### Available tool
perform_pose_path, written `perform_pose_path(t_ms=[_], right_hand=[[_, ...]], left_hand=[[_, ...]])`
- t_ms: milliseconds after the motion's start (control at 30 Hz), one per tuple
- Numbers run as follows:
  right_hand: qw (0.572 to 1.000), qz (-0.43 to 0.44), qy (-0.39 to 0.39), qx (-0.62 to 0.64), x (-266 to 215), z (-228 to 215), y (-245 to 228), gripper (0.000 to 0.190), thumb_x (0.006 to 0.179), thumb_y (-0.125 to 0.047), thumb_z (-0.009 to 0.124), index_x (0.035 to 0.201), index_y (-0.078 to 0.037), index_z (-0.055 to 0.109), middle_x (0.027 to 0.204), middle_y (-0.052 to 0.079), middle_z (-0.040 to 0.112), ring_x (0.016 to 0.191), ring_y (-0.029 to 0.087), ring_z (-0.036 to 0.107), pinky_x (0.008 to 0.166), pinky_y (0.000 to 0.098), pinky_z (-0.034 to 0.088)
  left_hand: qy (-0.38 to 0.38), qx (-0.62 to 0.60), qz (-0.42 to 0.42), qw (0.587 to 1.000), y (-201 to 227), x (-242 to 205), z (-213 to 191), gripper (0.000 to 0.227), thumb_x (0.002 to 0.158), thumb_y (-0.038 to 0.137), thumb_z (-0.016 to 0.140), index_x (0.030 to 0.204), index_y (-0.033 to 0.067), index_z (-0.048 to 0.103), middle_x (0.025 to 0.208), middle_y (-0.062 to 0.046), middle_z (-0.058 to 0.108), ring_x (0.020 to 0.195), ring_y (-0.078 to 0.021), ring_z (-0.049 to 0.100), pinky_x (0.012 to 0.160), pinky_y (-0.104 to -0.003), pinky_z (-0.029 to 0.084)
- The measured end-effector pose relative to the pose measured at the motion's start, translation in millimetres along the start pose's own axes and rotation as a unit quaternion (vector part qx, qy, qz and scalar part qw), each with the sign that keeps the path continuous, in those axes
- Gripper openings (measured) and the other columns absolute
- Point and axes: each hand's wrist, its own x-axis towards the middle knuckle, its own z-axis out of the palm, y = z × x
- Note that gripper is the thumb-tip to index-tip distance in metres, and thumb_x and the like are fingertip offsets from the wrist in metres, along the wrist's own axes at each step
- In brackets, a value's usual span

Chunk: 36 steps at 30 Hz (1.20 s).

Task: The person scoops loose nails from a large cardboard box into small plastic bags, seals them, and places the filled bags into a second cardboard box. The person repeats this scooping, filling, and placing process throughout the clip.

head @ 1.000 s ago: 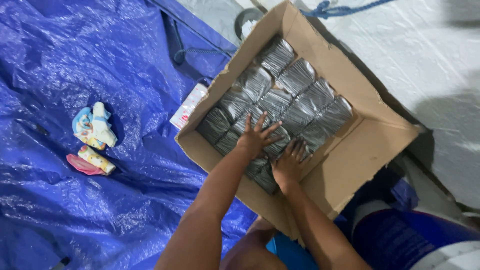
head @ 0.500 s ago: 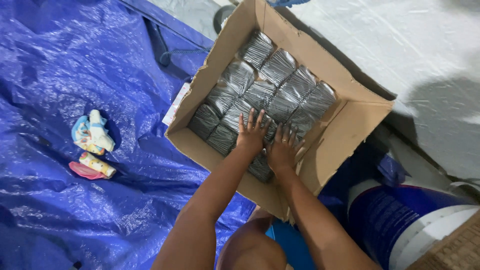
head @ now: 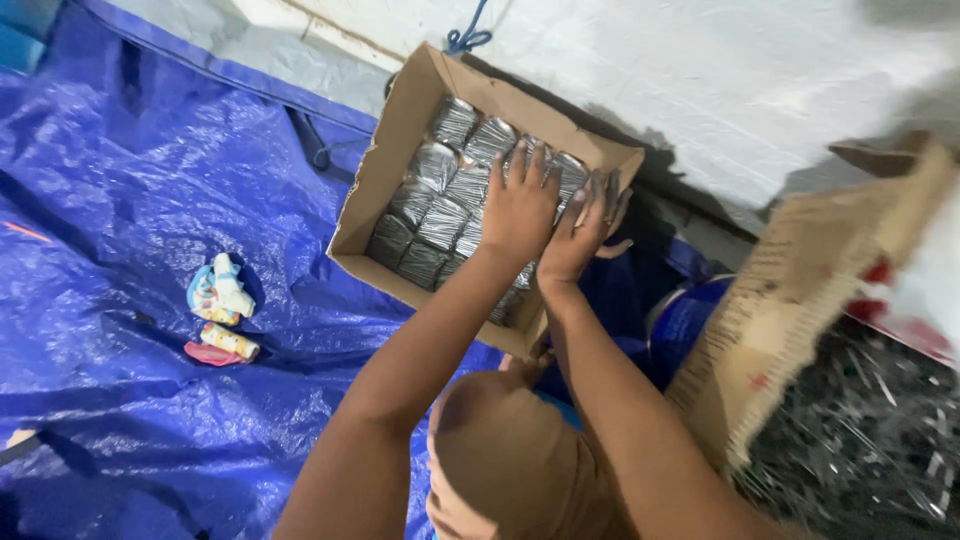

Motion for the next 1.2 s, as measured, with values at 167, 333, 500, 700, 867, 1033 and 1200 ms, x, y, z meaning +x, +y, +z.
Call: perform_pose_path(t_ms=[167, 333, 500, 700, 867, 1033, 1200], right_hand=[[0.988, -0.026, 0.078, 0.127, 30, -105, -95, 0.031, 0.094, -0.021, 0.047, 0.124, -0.01, 0.048, 0.128, 0.012, 0.047, 0.125, 0.029, 0.04, 0.107, 0.0425, 0.026], [0.942, -0.069, 0.099, 0.312, 53, -199, -118, 0.043, 0.089, 0.004, 0.04, 0.13, -0.004, 0.035, 0.136, 0.015, 0.037, 0.13, 0.028, 0.035, 0.114, 0.0385, 0.024], [0.907, -0.025, -0.018, 0.42, 63, -293, -129, 0.033, 0.091, 0.001, 0.033, 0.123, 0.006, 0.041, 0.127, 0.018, 0.047, 0.119, 0.025, 0.046, 0.106, 0.0326, 0.032], [0.955, -0.082, -0.054, 0.28, 62, -390, -72, 0.027, 0.092, 0.005, 0.041, 0.116, -0.001, 0.05, 0.115, 0.017, 0.055, 0.115, 0.021, 0.044, 0.1, 0.0438, 0.035], [0.982, -0.036, -0.179, 0.044, 58, -460, -22, 0.031, 0.092, -0.005, 0.042, 0.122, -0.01, 0.048, 0.118, 0.015, 0.055, 0.112, 0.033, 0.051, 0.091, 0.0487, 0.041], [0.939, -0.047, -0.287, -0.184, 43, -495, 25, 0.034, 0.089, -0.011, 0.044, 0.123, -0.008, 0.047, 0.115, 0.016, 0.056, 0.107, 0.034, 0.054, 0.087, 0.0477, 0.044], [0.904, -0.102, -0.322, -0.262, 45, -487, 43, 0.046, 0.08, -0.013, 0.049, 0.125, -0.01, 0.045, 0.112, 0.016, 0.055, 0.105, 0.035, 0.054, 0.086, 0.047, 0.043]], left_hand=[[0.157, -0.022, 0.027, 0.987, 66, -22, -73, 0.032, 0.088, 0.033, 0.048, 0.113, 0.016, 0.06, 0.13, -0.013, 0.043, 0.123, -0.0324, 0.037, 0.1, -0.052, 0.028], [0.267, -0.051, 0.081, 0.959, 140, -44, -136, 0.039, 0.08, 0.037, 0.059, 0.112, 0.0159, 0.061, 0.126, -0.01, 0.047, 0.118, -0.0292, 0.043, 0.095, -0.046, 0.033], [0.333, -0.113, 0.129, 0.927, 214, -82, -182, 0.03, 0.077, 0.017, 0.061, 0.105, 0.0078, 0.062, 0.115, -0.007, 0.055, 0.102, -0.0237, 0.053, 0.085, -0.036, 0.039], [0.329, -0.091, 0.111, 0.933, 302, -107, -143, 0.023, 0.082, 0.022, 0.059, 0.104, 0.0154, 0.064, 0.105, -0.003, 0.061, 0.09, -0.0251, 0.061, 0.076, -0.04, 0.048], [0.266, -0.097, 0.122, 0.951, 361, -137, -110, 0.025, 0.082, 0.019, 0.057, 0.105, 0.0116, 0.064, 0.109, -0.006, 0.058, 0.098, -0.0243, 0.057, 0.082, -0.039, 0.042], [0.167, -0.099, 0.152, 0.969, 385, -158, -63, 0.027, 0.081, 0.022, 0.054, 0.105, 0.0119, 0.062, 0.111, -0.008, 0.054, 0.105, -0.0265, 0.051, 0.086, -0.042, 0.038], [0.066, -0.076, 0.175, 0.979, 381, -152, -51, 0.031, 0.077, 0.02, 0.052, 0.106, 0.0105, 0.06, 0.117, -0.01, 0.052, 0.109, -0.0287, 0.049, 0.085, -0.044, 0.038]])
